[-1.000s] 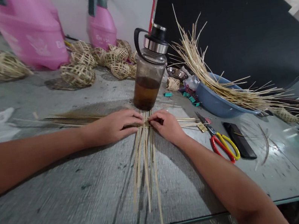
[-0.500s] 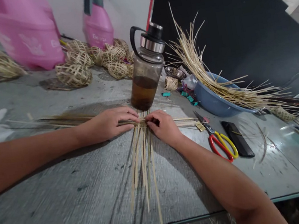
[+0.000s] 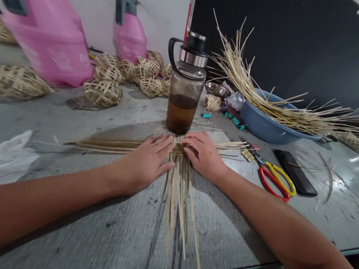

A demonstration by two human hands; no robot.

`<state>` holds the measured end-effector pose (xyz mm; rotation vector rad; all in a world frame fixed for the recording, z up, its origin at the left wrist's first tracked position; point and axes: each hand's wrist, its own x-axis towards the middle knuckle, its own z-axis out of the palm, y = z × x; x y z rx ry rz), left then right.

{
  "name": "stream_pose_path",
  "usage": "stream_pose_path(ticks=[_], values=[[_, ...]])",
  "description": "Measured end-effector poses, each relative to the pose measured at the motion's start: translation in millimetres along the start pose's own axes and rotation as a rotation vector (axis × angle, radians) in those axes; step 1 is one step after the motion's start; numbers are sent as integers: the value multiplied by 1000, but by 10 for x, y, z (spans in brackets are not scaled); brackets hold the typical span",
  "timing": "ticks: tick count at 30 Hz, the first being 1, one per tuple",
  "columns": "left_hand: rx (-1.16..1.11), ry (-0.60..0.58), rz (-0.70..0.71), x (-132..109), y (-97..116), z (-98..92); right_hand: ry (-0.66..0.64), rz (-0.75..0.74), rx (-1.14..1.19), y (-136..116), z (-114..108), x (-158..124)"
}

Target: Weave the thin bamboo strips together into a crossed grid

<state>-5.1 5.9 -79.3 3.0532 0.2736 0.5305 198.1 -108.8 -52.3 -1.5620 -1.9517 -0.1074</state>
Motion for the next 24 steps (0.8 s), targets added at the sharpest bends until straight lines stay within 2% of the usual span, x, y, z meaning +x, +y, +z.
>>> stream_pose_path(ticks=[5, 12, 17, 24], values=[[13, -72, -13, -35, 36, -48, -140, 46, 6, 56, 64, -6], [12, -65, -50, -34, 31, -9, -337, 90, -114, -51, 37, -38], [34, -80, -78, -43, 28, -10, -409, 84, -139, -66, -4, -43], [26, -111, -177, -217, -125, -163, -462, 115, -146, -51, -103, -90]])
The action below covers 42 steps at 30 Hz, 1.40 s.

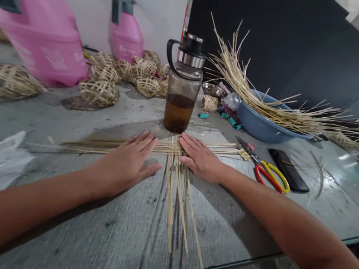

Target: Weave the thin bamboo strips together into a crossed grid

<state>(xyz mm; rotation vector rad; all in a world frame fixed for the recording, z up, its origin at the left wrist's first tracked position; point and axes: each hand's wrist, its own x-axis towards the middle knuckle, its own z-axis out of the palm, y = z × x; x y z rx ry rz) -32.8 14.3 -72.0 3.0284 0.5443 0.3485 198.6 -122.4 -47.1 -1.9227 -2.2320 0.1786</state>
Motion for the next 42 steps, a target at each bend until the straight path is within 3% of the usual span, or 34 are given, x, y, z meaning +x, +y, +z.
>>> stream_pose_path(ticks=[9, 17, 23, 29, 33, 38, 42], values=[[0, -6, -53, -2, -78, -12, 17, 91, 12, 33, -5, -84], [15, -47, -93, 9, -42, -52, -27, 173, -9, 289, -104, -204], [-42, -12, -65, 16, -75, -33, -6, 262, -39, 457, -112, -245], [-49, 28, -68, -15, -43, -45, 154, 327, -51, 463, -65, -207], [-13, 116, -11, -19, 47, -76, 257, 227, -35, 318, -63, -160], [-22, 43, 66, 21, 23, -28, 91, 103, 35, 185, -40, -147], [-56, 35, 82, 37, -39, 9, 114, 85, 69, 194, -26, -155]])
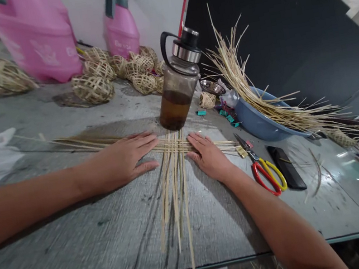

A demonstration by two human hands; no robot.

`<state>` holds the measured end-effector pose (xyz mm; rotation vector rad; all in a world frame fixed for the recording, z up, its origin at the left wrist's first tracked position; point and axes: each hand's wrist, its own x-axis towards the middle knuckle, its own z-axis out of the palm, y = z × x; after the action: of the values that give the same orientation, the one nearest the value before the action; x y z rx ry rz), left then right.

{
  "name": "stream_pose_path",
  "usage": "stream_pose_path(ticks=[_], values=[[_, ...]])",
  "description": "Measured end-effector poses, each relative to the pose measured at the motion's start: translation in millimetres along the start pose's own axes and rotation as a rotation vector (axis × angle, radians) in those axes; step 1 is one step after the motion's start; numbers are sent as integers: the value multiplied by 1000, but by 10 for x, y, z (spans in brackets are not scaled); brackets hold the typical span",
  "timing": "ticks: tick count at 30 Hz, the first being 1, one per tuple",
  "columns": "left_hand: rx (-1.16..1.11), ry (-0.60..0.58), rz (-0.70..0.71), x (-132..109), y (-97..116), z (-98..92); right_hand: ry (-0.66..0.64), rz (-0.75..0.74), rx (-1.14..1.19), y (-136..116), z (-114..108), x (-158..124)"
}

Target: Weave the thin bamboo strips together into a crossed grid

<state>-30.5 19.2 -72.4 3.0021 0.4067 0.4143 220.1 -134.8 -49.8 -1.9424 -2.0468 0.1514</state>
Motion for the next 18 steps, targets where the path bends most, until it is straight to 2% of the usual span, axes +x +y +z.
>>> stream_pose_path(ticks=[3, 8, 14, 18], values=[[-23, 15, 7, 6, 0, -1, 31, -41, 7, -29, 3, 1], [-54, 19, 83, 23, 24, 5, -15, -147, 12, -137, 23, 8], [-77, -9, 166, 35, -14, 23, -34, -174, 32, -169, -8, 7], [-89, -24, 198, 95, -46, -33, -47, -180, 59, -196, -58, 4]])
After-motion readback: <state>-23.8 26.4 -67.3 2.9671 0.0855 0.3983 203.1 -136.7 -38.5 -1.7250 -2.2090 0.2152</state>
